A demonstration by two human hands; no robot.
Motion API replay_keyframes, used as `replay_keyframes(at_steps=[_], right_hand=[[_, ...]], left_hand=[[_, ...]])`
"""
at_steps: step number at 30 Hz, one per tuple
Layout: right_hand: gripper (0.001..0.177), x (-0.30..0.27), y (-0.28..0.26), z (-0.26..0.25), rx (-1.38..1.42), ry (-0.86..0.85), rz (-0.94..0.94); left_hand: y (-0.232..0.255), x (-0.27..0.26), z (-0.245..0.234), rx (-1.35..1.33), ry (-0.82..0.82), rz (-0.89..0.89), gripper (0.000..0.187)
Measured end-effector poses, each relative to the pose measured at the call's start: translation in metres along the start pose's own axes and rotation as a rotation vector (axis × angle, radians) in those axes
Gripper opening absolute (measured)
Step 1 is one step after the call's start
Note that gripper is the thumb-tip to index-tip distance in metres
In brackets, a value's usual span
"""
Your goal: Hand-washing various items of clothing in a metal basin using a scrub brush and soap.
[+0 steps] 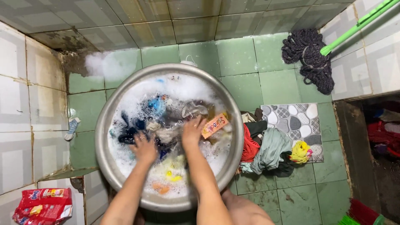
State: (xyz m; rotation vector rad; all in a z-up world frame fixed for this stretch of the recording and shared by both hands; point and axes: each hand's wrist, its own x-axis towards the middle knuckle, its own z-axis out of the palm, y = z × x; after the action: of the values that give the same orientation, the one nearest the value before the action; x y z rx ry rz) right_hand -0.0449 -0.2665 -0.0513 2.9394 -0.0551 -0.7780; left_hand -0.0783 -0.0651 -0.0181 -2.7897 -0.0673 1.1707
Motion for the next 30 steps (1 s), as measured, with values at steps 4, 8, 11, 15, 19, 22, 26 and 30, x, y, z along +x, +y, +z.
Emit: replay_keyframes(at_steps=[4,8,11,15,19,22,26,30], right_hand=[[0.046,-0.009,-0.027,0.022,-0.003,-0.061,-0.352],[0.042,0.018,0.004,0.031,0.363,-0.29,-0.083],[0.035,-0.006,0.0,-0.008,0.173,-0.056,-0.014],[0.035,0.003,-0.019,0.045,0.15,0.104,-0.345],[0.029,0.011,0.018,0.022,0.523,-0.036,-0.123],[0.033,0.016,0.021,-0.017,1.02,0.105,-0.039],[0.033,0.011,-0.006,-0.063,1.537,0.424,-0.293],[0.029,-0.075,-0.034,-0.165,1.865,0.396,-0.299]], left_hand=[[0.006,0.009,0.014,0.082,0.011,0.038,0.08],[-0.006,-0.047,-0.069,0.089,-0.087,0.075,0.078],[-0.012,-0.001,0.005,0.223,0.084,0.039,0.06],[-0.023,0.049,0.086,0.368,0.324,0.182,0.054],[-0.052,0.048,0.043,-0.15,-0.019,0.304,0.05],[-0.077,0.05,0.017,-0.628,0.101,0.253,0.048],[-0.088,0.031,-0.006,-1.075,0.417,0.141,0.04],[-0.099,0.022,0.01,-1.315,0.366,0.214,0.036]])
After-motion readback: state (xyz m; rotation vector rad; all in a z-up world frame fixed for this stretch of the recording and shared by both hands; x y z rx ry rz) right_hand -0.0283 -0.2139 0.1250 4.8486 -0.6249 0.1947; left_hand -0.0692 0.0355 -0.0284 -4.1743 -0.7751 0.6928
